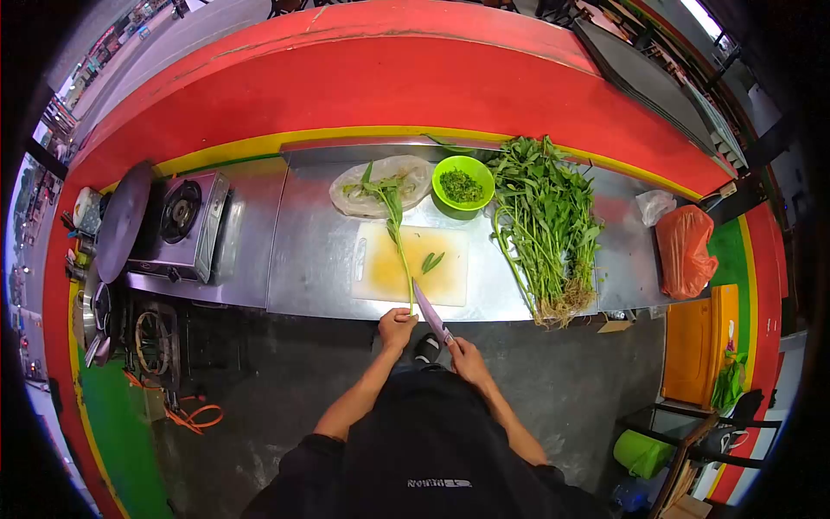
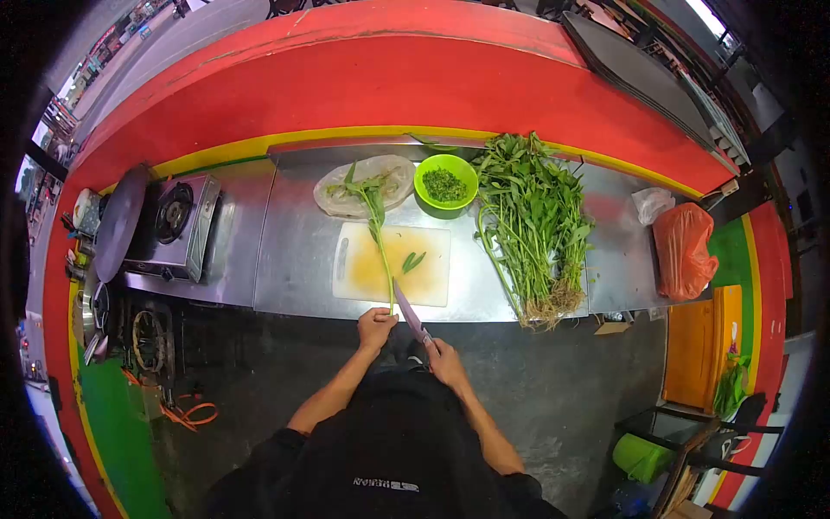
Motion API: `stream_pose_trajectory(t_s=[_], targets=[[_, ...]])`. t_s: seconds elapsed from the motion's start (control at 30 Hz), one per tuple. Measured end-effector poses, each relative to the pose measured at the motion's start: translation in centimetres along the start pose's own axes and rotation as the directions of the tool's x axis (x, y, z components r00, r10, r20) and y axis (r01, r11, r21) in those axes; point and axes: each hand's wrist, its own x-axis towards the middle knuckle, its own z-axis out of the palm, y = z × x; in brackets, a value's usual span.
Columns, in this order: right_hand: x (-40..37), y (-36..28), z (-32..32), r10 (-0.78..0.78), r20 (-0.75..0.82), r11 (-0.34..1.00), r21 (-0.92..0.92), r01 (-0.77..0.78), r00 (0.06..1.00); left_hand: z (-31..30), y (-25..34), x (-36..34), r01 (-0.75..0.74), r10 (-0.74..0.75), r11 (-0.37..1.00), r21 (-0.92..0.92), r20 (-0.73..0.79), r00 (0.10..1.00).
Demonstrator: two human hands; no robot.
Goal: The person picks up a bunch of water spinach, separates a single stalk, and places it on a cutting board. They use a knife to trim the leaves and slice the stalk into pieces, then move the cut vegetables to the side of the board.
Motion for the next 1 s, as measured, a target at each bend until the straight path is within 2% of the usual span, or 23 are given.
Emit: stream_pose_trajectory(t_s=[0.1, 0.13, 0.2, 0.4, 0.47, 0.53, 0.63, 0.7, 0.9, 0.97, 1.0], targets=[[-0.7, -1.3, -0.2, 0.039, -0.055, 0.996, -0.076, -0.043, 0.998, -0.3, 0.6, -0.1, 0.064, -0.066, 0.996, 0.065, 0.025, 0.998], [-0.5, -0.8, -0.1, 0.037, -0.055, 0.996, -0.076, -0.041, 0.998, -0.3, 0.3, 0.0, 0.074, -0.074, 0.997, 0.008, 0.035, 0.997], [-0.1, 0.1, 0.1, -0.066, -0.106, 0.985, -0.164, 0.048, 0.992, -0.3, 0.2, 0.0, 0.083, -0.081, 0.995, -0.051, 0.047, 0.996], [0.2, 1.1, 0.3, -0.053, -0.116, 0.988, -0.152, 0.035, 0.992, -0.5, 0.8, -0.3, 0.059, -0.053, 0.993, -0.104, 0.062, 0.997], [0.6, 1.9, 0.5, -0.065, -0.123, 0.986, -0.163, 0.044, 0.99, -0.6, 1.0, -0.4, 0.081, -0.052, 0.98, -0.182, 0.158, 0.986], [0.5, 2.0, 0.4, -0.075, -0.131, 0.983, -0.175, 0.051, 0.989, -0.8, 0.5, -0.6, 0.077, -0.042, 0.976, -0.205, 0.17, 0.984], [0.3, 1.6, 0.1, -0.079, -0.109, 0.986, -0.156, 0.061, 0.991, -1.4, 1.5, -1.1, 0.077, -0.027, 0.969, -0.235, 0.209, 0.978], [0.3, 1.3, -0.1, 0.032, -0.056, 0.992, -0.12, -0.038, 0.998, -2.0, 2.7, -1.9, 0.08, -0.022, 0.967, -0.243, 0.235, 0.972], [0.6, 1.7, 0.1, -0.021, -0.053, 0.998, -0.067, 0.017, 0.998, -3.5, 3.6, -3.4, -0.033, 0.135, 0.916, -0.399, 0.231, 0.964], [0.5, 1.5, 0.0, -0.008, -0.04, 0.999, -0.049, 0.006, 0.999, -4.0, 3.4, -3.6, -0.063, 0.199, 0.926, -0.373, 0.338, 0.92], [0.5, 1.6, 0.0, 0.006, -0.031, 1.0, -0.029, -0.007, 0.999, -4.1, 3.1, -3.9, -0.021, 0.147, 0.941, -0.338, 0.353, 0.924]])
